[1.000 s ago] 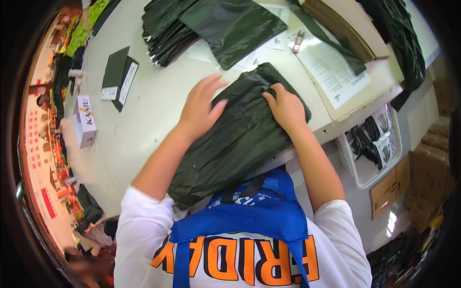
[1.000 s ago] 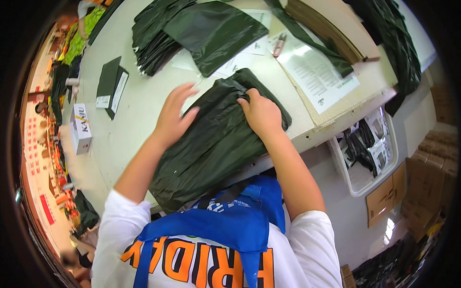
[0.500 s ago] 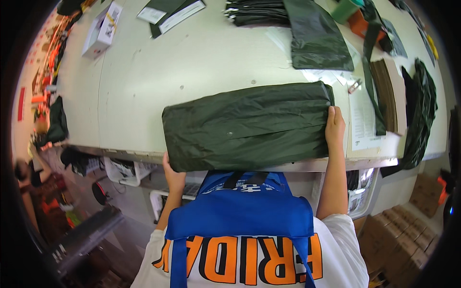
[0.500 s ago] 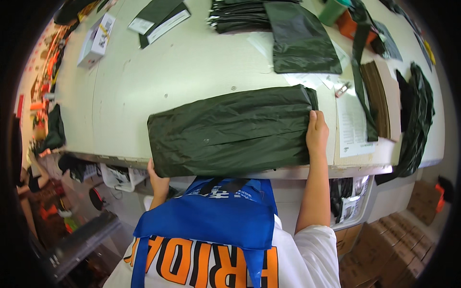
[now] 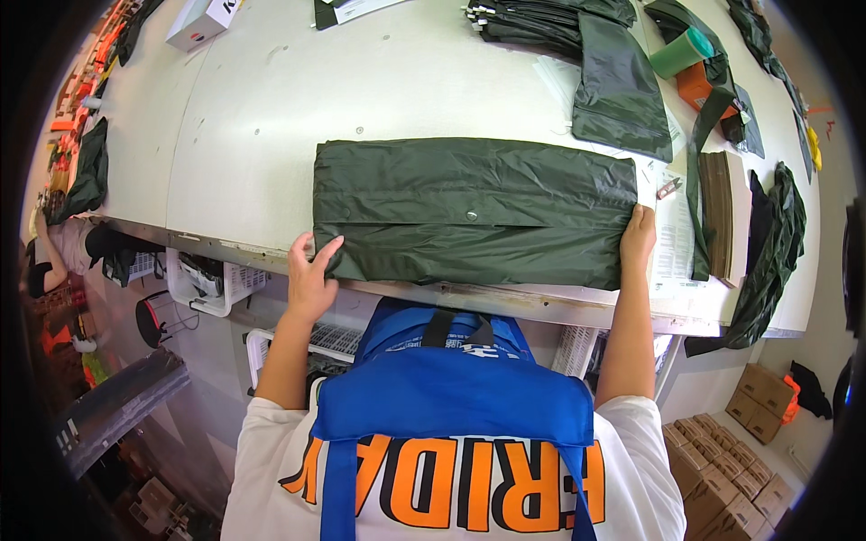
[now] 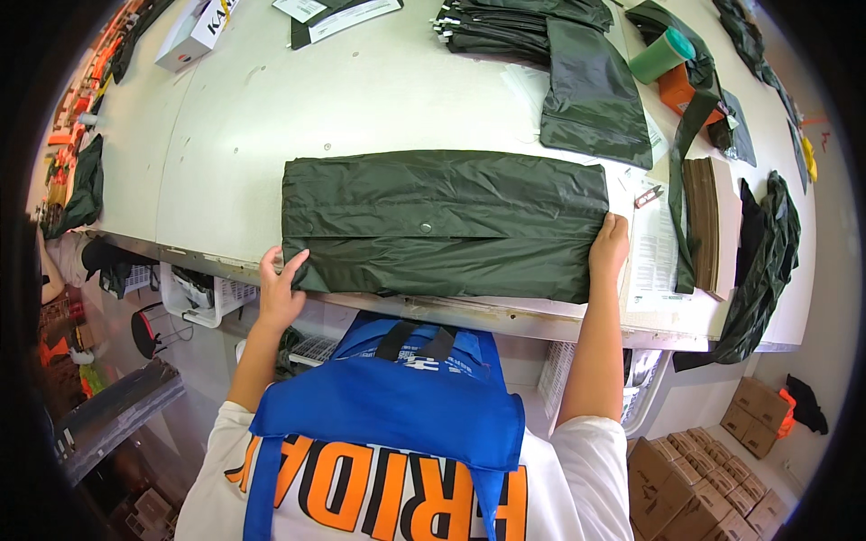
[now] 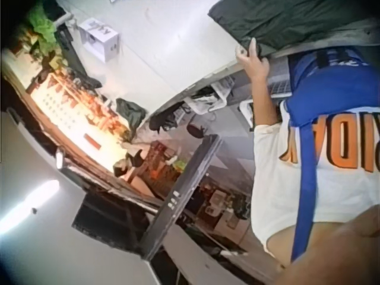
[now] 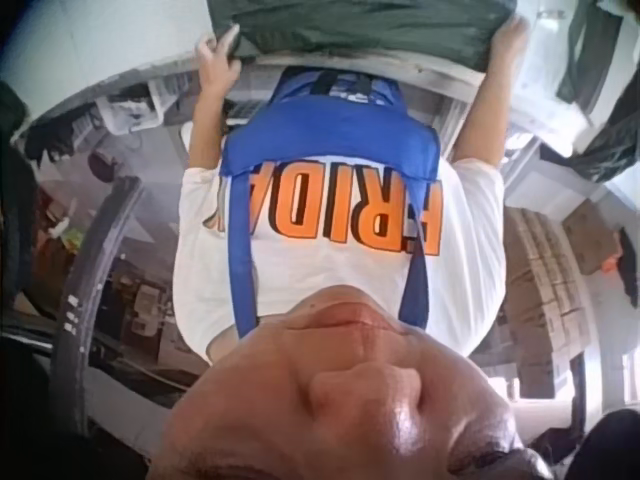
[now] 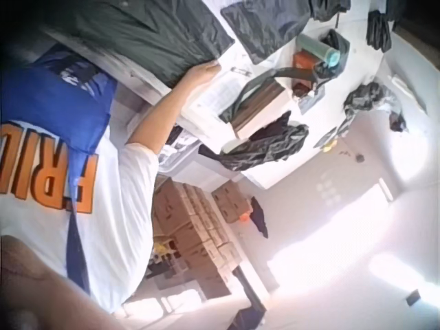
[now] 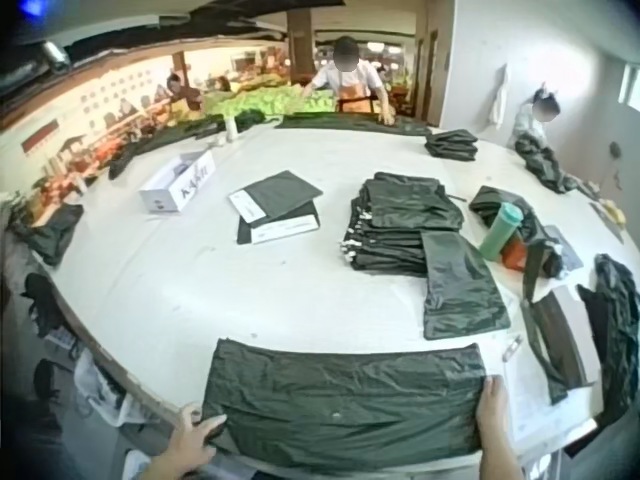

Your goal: The person folds a dark green jacket on a white worktable. They smooth the fabric, fold the sleeves inward, fold the body in half, then roll it tightly into a compact bundle. The jacket is placed into a matching green pouch and the pouch is closed.

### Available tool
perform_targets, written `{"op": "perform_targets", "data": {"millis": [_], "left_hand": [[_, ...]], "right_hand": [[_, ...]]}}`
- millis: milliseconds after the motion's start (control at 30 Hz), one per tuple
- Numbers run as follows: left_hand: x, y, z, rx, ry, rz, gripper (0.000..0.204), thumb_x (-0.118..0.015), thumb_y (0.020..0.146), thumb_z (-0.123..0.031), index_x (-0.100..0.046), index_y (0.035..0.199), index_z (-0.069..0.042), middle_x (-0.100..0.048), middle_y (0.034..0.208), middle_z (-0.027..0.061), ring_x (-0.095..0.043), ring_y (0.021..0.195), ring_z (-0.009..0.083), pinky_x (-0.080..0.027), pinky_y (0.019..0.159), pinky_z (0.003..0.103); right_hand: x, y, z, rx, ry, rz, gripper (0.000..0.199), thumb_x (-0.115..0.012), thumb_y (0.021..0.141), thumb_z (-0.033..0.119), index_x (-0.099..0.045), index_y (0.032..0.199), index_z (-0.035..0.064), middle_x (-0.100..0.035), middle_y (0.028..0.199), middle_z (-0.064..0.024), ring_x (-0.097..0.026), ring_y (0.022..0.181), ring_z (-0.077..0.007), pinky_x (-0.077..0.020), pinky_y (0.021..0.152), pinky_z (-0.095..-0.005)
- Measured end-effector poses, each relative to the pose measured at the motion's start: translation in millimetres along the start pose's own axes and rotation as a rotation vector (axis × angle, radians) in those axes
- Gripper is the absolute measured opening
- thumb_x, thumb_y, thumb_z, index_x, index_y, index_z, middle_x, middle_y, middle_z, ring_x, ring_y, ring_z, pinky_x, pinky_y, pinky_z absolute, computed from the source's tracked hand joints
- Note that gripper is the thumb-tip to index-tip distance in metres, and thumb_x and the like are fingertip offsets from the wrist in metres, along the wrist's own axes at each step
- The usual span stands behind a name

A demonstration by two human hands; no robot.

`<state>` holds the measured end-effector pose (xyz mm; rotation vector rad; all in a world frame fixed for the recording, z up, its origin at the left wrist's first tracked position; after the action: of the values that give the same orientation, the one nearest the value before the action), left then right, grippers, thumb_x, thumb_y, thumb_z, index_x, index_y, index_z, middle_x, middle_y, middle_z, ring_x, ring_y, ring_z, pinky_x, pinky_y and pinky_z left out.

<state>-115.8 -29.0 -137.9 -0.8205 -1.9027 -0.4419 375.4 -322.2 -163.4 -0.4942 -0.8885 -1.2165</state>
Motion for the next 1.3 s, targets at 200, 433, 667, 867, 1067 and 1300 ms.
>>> {"op": "perform_targets", "data": {"millis": [200, 433, 667, 867, 1067, 1300], "left_hand": [[14.8, 25.7, -89.8, -0.344, 0.108, 0.001, 0.058, -0.071, 0.069, -0.027, -0.055, 0.125, -0.025, -0.027, 0.146, 0.0148, -0.023, 0.135, 0.0381, -0.02, 0.107, 0.052], [-54.3, -18.2, -123.7, -0.65, -0.219, 0.154, 0.038, -0.063, 0.077, -0.011, -0.06, 0.114, -0.01, -0.056, 0.119, 0.0098, -0.054, 0.105, 0.0279, -0.045, 0.086, 0.039], [-82.3, -5.2, -123.4, -0.477, 0.11, 0.052, 0.033, -0.06, 0.081, -0.022, -0.061, 0.112, -0.012, -0.063, 0.103, 0.0027, -0.058, 0.087, 0.0193, -0.04, 0.076, 0.038], [-62.3, 6.5, -116.2, -0.319, 0.177, 0.002, 0.029, -0.063, 0.077, -0.022, -0.065, 0.105, -0.014, -0.064, 0.09, -0.0008, -0.057, 0.078, 0.0208, -0.041, 0.073, 0.037], [-3.3, 49.5, -132.9, -0.497, -0.036, -0.154, 0.048, -0.062, 0.079, -0.038, -0.056, 0.123, -0.019, -0.051, 0.121, 0.0155, -0.049, 0.11, 0.0342, -0.037, 0.092, 0.049], [-51.7, 66.0, -122.3, -0.283, 0.246, 0.154, 0.065, -0.057, 0.08, -0.057, -0.036, 0.139, -0.04, -0.005, 0.151, 0.0244, -0.007, 0.137, 0.0491, -0.005, 0.105, 0.065]], "right_hand": [[-6.2, 10.6, -13.9, -0.075, 0.117, 0.119, 0.031, -0.044, 0.097, 0.026, -0.058, 0.102, -0.0011, -0.06, 0.09, -0.0202, -0.055, 0.082, -0.0298, -0.0426, 0.077, -0.0365], [-9.4, 15.9, -21.4, -0.099, 0.137, 0.17, 0.031, -0.043, 0.097, 0.026, -0.057, 0.101, -0.0015, -0.06, 0.091, -0.0195, -0.054, 0.083, -0.0288, -0.0417, 0.078, -0.0373], [-16.9, 20.4, -22.3, 0.067, -0.083, 0.105, 0.031, -0.041, 0.097, 0.028, -0.055, 0.102, 0.001, -0.06, 0.093, -0.0272, -0.054, 0.085, -0.0462, -0.0427, 0.075, -0.0459], [-14.2, 7.8, 0.0, 0.015, -0.244, 0.077, 0.03, -0.039, 0.098, 0.027, -0.053, 0.105, 0.0019, -0.06, 0.093, -0.0288, -0.055, 0.087, -0.048, -0.0431, 0.075, -0.048], [-12.8, 12.1, -24.7, -0.051, 0.015, 0.118, 0.031, -0.041, 0.097, 0.029, -0.057, 0.104, 0.0032, -0.06, 0.097, -0.027, -0.056, 0.091, -0.0439, -0.0434, 0.079, -0.0448], [25.8, 15.5, 33.2, 0.113, -0.389, -0.142, 0.035, -0.048, 0.094, 0.032, -0.051, 0.122, 0.0105, -0.051, 0.128, -0.0153, -0.046, 0.116, -0.0362, -0.0372, 0.095, -0.0432]]}}
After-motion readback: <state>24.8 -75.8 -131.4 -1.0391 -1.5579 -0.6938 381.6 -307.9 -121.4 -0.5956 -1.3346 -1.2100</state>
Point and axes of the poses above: each hand's wrist, its own y-axis towards the middle knuckle, its own x-axis out of the back of the hand, z = x × y, the point moved 5 cm from there along y, towards the middle knuckle
